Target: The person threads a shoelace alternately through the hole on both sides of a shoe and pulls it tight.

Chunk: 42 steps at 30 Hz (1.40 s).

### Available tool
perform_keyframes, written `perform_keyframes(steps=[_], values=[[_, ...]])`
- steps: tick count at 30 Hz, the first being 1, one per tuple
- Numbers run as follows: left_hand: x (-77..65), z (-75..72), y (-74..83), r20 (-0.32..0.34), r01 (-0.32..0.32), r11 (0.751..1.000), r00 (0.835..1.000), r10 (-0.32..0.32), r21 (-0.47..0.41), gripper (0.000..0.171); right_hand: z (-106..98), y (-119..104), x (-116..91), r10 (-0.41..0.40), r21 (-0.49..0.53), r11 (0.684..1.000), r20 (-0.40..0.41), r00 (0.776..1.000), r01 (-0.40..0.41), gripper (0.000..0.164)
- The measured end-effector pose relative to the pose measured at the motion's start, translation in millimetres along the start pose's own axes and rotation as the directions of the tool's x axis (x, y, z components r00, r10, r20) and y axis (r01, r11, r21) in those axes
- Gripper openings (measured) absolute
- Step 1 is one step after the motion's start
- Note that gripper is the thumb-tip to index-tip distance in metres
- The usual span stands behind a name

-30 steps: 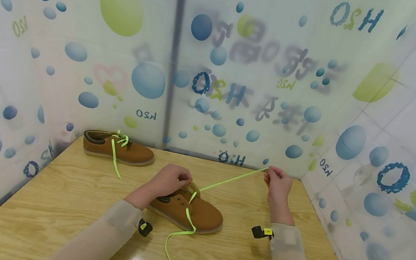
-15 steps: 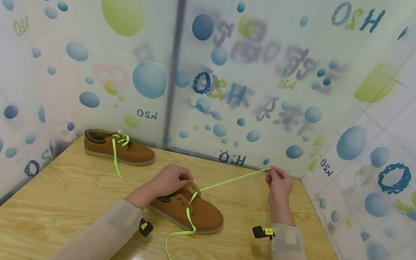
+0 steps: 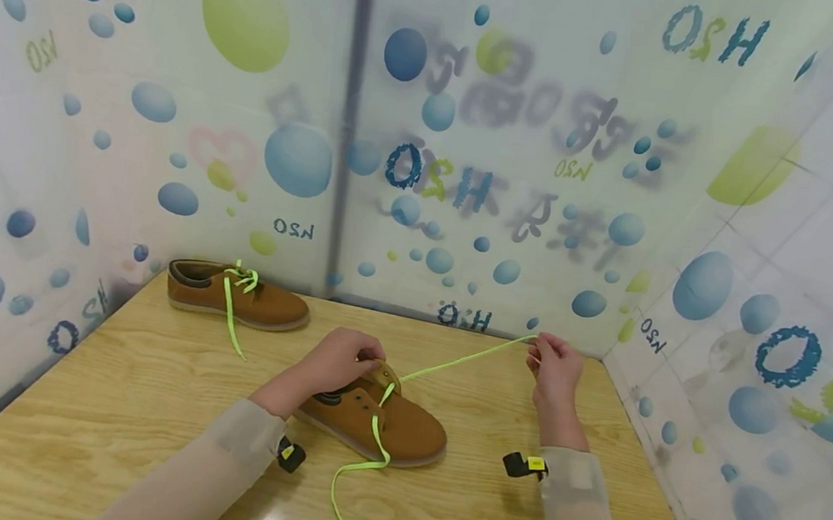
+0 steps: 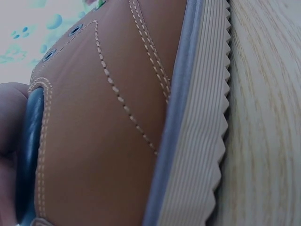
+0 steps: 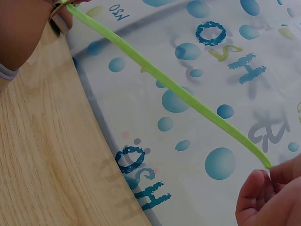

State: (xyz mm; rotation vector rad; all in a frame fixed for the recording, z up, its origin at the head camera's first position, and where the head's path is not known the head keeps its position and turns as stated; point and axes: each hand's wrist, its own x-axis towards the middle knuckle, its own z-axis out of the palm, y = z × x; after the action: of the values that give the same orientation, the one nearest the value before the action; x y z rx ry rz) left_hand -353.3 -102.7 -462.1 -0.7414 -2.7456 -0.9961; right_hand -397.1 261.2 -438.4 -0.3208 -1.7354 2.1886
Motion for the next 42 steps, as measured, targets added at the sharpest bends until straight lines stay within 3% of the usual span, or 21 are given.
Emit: perform_keyframes(steps=[5,13,19,30,36,42], values=[[-0.7,-0.4,0.5,0.005,0.01,1.0,1.0,-0.01,0.004,0.011,4,0,-3,0.001,0.03,1.0,0.066,0.998,-0.003,0.009],[-1.7,-2.6,4.1,0.003,0.006,1.0,1.0,-0.006,0.015,0.01,12,-5,-10,-0.037,0.118,0.993,0.038,0.999,0.032,0.022],[-1.5,-1.8,3.5,-0.001,0.005,1.0,1.0,-0.005,0.013,0.011,15,-13,-15,-0.058,0.208,0.977,0.04,0.998,0.048,0.017],[-0.7,-0.5,1.9,-0.008,0.004,1.0,1.0,-0.004,0.011,0.009,22,-30,-31,-0.132,0.294,0.951,0.102,0.986,0.097,0.025],[-1.6,-1.4,3.5,0.0,0.012,1.0,1.0,-0.012,0.01,0.009,25,-40,-46,-0.168,0.22,0.969,0.236,0.957,0.115,0.032],[-3.1,-6.0,6.8,0.001,0.017,1.0,1.0,-0.017,0.009,0.01,30,-43,-60,-0.236,0.109,0.972,0.39,0.89,0.21,0.036]])
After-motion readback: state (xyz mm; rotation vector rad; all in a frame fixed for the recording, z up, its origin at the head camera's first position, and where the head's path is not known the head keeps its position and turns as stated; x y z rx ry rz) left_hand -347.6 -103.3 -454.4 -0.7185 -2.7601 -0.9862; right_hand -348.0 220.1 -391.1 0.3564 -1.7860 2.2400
